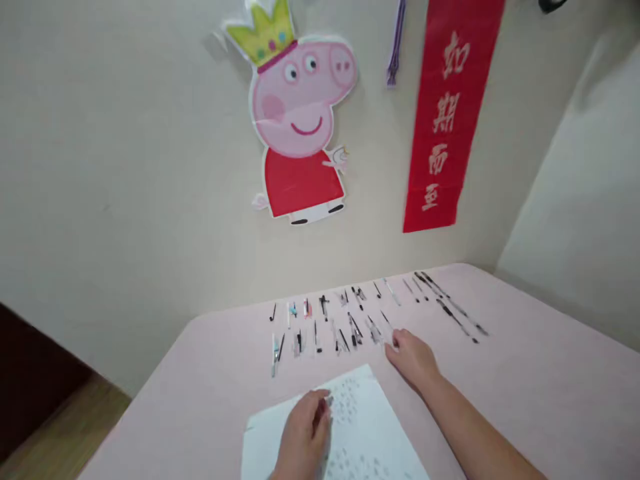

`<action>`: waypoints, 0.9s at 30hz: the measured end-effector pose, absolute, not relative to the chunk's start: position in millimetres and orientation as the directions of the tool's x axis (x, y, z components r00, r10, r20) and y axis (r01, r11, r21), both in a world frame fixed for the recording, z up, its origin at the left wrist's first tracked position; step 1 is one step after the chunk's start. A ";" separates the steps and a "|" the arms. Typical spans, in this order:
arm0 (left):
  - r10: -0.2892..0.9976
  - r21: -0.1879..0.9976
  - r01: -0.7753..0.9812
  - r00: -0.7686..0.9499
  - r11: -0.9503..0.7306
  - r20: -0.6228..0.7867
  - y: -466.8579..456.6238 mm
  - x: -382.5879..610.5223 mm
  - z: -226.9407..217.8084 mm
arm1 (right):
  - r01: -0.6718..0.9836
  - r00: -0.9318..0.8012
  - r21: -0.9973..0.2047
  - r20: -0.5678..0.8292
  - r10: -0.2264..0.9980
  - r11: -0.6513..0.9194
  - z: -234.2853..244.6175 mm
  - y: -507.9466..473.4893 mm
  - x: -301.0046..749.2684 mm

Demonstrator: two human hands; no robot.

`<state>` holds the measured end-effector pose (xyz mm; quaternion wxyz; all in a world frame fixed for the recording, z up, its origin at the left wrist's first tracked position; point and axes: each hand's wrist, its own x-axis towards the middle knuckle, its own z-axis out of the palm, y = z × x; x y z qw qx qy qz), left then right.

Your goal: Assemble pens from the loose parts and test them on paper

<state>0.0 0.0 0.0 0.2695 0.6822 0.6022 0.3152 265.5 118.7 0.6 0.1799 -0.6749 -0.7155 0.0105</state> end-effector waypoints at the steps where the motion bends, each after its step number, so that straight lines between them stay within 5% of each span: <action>1: 0.991 0.747 0.651 0.072 -0.135 0.116 -0.2 1.0 1.5 | 0.962 -0.029 -0.258 0.241 0.970 0.093 1.0 119.3 265.8; 18: 0.987 0.832 0.544 -0.047 -0.104 0.153 -1.7 6.9 9.2 | 0.945 0.008 -0.317 0.253 0.967 0.075 0.4 124.4 270.4; 27: 0.987 0.961 0.277 -0.156 0.001 0.044 8.2 27.2 23.4 | 0.707 -0.263 -0.492 0.484 0.835 0.508 12.2 101.9 236.4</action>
